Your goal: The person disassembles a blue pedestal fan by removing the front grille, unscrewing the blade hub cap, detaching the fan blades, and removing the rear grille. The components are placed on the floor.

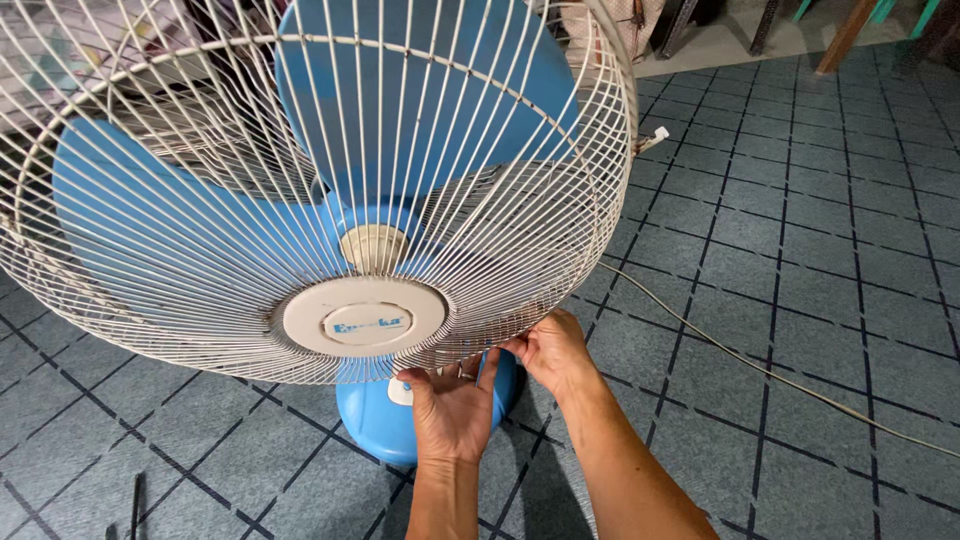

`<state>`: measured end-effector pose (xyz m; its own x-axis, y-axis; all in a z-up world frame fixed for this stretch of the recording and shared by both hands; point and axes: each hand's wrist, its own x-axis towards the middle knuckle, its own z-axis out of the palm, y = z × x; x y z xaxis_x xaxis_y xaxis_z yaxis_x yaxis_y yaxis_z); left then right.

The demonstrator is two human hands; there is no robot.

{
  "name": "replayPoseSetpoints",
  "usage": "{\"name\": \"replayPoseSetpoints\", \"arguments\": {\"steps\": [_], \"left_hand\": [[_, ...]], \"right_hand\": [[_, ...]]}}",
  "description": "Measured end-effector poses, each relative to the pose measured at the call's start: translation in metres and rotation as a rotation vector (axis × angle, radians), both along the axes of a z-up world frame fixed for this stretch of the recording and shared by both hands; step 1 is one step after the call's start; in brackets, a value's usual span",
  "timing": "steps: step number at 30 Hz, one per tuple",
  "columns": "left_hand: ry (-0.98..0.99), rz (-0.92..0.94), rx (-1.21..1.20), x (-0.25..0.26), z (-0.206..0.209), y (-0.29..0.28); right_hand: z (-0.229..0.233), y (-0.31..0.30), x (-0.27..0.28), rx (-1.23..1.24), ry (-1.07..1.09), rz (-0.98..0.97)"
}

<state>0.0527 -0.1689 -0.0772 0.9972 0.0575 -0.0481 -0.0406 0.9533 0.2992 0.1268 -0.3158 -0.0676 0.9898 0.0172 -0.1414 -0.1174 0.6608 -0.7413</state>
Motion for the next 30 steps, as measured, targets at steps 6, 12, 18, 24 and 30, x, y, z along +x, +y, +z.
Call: {"name": "replayPoseSetpoints", "arguments": {"steps": [6,12,18,24,30], "left_hand": [[-0.028,-0.012,-0.004,0.001,0.003,-0.008],[-0.029,0.009,-0.034,0.0,0.008,-0.008],[-0.038,0.004,-0.03,0.0,0.009,-0.008],[-0.087,-0.009,-0.036,0.001,0.005,-0.006],[-0.047,-0.004,-0.047,0.002,0.002,-0.005]], "right_hand": [[-0.01,0.009,-0.001,0.0,0.055,-0.11],[-0.008,0.005,-0.002,0.009,-0.015,-0.049],[-0.008,0.003,-0.005,0.067,-0.004,-0.019],[-0.017,0.002,-0.005,0.258,0.08,0.028],[-0.017,0.001,-0.001,0.269,0.137,0.045]]}}
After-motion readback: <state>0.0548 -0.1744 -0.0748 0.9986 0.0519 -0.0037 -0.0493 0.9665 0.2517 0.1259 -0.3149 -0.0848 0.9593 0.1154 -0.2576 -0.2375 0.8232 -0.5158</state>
